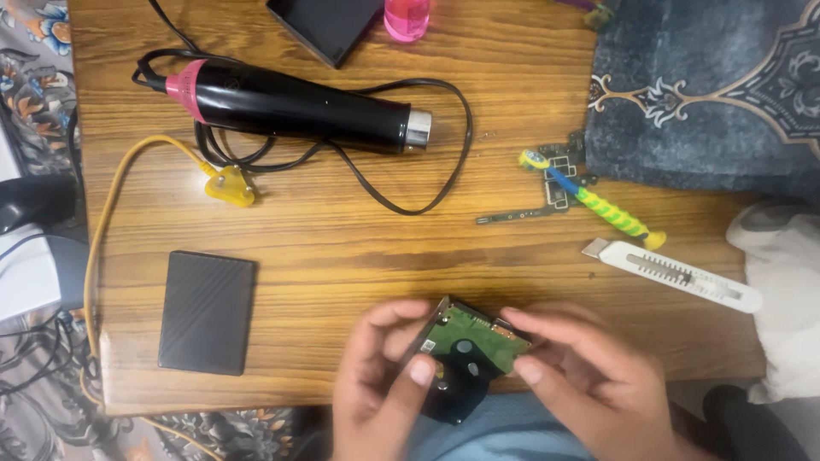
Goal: The person disassembles a hard drive by hand using a utility knife to separate the circuit board from the drive body.
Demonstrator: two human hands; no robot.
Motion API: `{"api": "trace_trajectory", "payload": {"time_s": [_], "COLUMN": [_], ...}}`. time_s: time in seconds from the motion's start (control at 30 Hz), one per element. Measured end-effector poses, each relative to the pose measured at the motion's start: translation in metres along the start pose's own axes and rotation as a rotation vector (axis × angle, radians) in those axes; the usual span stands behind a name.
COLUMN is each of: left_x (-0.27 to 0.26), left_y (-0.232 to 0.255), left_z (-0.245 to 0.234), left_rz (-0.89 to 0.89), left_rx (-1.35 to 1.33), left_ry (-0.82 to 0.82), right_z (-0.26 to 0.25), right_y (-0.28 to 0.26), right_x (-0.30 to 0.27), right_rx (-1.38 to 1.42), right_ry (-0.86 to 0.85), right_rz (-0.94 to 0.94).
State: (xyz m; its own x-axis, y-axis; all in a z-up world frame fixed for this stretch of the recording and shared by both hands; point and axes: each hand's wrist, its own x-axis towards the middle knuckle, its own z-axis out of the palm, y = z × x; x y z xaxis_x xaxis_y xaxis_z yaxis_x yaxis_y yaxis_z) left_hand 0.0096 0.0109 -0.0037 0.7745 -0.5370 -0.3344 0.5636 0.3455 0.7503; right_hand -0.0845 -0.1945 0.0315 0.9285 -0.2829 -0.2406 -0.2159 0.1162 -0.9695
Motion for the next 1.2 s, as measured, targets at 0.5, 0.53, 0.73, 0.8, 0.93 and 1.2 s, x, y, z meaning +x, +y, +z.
{"api": "trace_trajectory", "payload": {"time_s": [0.5,0.53,0.73,0.8,0.93,1.2], "left_x": [-0.001,-0.001,-0.002,-0.003,-0.002,-0.004], "left_y": [-0.005,-0.005,-0.009,-0.009,-0.01,-0.014], "left_z": [0.005,0.005,0.002,0.002,0.002,0.001], "left_rz": [0.021,0.025,0.049,0.047,0.061,0.089], "left_rx": [0.056,0.049,0.075,0.068,0.059,0.068], "left_ry": [0.045,0.039,0.007,0.008,-0.005,0.007], "right_z": [0.012,0.012,0.015,0.015,0.016,0.027], "right_y": [0.015,0.016,0.019,0.021,0.023,0.03], "right_x": [0.0,0.001,0.001,0.003,0.002,0.001], "right_rx": [0.266,0.271,0.285,0.288,0.281,0.088], "right_ry": [-0.015,-0.021,-0.027,-0.021,0.027,0.054], "right_rz": [-0.046,-0.049,-0.02,0.006,0.041,-0.237]}}
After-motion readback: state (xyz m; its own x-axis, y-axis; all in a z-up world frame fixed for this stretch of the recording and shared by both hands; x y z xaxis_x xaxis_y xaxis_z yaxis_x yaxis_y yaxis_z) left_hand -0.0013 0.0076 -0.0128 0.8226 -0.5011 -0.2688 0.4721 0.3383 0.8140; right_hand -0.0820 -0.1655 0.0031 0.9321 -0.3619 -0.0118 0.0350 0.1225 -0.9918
